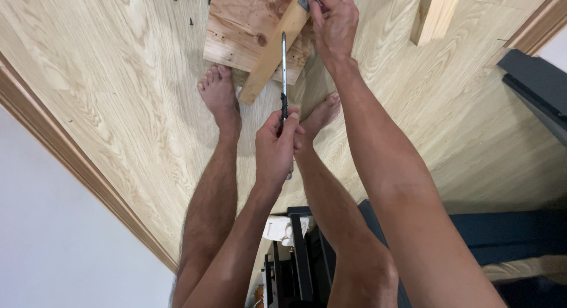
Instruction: The person uses a screwdriver to attach a metal bracket to a wooden plank by driving screws into pre-drilled holes. The person repeatedly positions the bracket, inserts screws, and tightens them while working on the floor.
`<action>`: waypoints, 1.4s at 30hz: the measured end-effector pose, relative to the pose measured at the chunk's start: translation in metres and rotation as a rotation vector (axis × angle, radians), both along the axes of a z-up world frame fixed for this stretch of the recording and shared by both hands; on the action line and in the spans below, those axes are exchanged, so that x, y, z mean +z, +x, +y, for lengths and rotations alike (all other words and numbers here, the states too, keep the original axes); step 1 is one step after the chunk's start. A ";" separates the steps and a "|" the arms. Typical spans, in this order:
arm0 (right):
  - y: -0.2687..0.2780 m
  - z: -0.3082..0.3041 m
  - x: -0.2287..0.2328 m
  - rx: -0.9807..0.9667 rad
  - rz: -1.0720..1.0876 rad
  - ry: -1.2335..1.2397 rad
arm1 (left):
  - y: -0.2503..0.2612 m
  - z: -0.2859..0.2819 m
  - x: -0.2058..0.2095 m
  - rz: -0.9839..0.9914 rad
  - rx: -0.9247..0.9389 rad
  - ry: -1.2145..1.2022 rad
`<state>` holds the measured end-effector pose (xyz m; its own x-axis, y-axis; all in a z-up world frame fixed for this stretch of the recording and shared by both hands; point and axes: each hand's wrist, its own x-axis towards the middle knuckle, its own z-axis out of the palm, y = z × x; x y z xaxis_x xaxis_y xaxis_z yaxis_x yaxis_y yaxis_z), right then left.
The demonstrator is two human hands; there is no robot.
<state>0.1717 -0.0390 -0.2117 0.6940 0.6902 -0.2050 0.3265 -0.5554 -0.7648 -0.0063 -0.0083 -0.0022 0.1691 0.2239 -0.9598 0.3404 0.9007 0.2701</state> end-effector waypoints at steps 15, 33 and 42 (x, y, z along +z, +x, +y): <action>0.003 0.005 0.007 0.033 -0.009 -0.025 | 0.001 0.003 0.001 0.013 -0.027 0.001; 0.006 0.008 0.009 0.074 -0.050 -0.065 | -0.001 0.000 -0.002 -0.002 -0.007 0.017; 0.014 -0.030 0.034 -0.027 -0.133 -0.242 | -0.003 -0.002 -0.004 -0.006 0.002 0.032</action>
<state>0.1861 -0.0685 -0.1775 0.7434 0.6129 -0.2679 0.3973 -0.7268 -0.5603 -0.0090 -0.0105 -0.0062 0.1742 0.2551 -0.9511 0.3365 0.8923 0.3009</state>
